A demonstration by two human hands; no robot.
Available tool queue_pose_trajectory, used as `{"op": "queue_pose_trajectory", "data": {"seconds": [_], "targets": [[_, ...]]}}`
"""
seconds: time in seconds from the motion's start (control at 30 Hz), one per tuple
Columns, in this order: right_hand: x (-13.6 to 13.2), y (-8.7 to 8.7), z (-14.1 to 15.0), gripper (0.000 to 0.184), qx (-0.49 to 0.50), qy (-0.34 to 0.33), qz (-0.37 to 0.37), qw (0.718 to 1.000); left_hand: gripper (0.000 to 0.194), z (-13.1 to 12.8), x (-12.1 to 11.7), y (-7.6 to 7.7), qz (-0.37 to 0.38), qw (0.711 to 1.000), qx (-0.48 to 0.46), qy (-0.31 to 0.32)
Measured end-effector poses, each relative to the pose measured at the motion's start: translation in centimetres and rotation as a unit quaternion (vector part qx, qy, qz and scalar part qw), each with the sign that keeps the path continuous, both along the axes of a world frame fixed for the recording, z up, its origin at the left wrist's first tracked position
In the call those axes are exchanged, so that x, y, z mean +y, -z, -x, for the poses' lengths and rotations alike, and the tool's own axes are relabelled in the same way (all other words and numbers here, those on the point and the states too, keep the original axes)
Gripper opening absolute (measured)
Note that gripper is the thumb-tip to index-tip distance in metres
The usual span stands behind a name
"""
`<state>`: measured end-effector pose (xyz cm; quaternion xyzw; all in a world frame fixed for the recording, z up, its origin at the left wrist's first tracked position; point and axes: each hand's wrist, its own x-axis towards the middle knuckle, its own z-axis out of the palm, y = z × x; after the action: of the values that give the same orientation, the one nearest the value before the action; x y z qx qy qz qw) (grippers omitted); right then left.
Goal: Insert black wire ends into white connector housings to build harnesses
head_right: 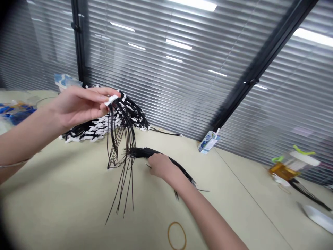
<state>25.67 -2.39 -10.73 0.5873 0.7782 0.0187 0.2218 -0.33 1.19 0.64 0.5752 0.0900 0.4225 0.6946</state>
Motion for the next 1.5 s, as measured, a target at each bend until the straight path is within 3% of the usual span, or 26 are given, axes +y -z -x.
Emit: {"op": "queue_pose_trajectory", "data": {"seconds": [0.33, 0.57, 0.77, 1.07, 1.3, 1.5], "targets": [[1.3, 0.8, -0.9, 0.029, 0.032, 0.017, -0.021, 0.999, 0.027, 0.0, -0.1, 0.1, 0.005, 1.0, 0.0, -0.004], [0.7, 0.0, -1.2, 0.026, 0.024, 0.016, -0.018, 0.999, 0.029, -0.2, -0.3, 0.0, 0.007, 1.0, -0.001, -0.015], [0.5, 0.5, -0.2, 0.025, -0.012, 0.039, -0.027, 0.999, 0.024, -0.2, 0.1, 0.1, 0.002, 1.0, 0.001, -0.007], [0.8, 0.0, -0.3, 0.027, -0.006, 0.032, 0.007, 0.999, 0.024, -0.4, 0.1, 0.3, 0.012, 1.0, -0.004, -0.014], [1.2, 1.2, -0.3, 0.029, 0.061, 0.05, -0.007, 0.997, 0.024, -0.1, 0.2, 0.3, 0.006, 1.0, 0.007, -0.009], [2.1, 1.9, -0.6, 0.028, 0.197, 0.106, -0.058, 0.973, 0.024, -0.1, 0.0, 0.2, -0.001, 1.0, 0.009, -0.007]]}}
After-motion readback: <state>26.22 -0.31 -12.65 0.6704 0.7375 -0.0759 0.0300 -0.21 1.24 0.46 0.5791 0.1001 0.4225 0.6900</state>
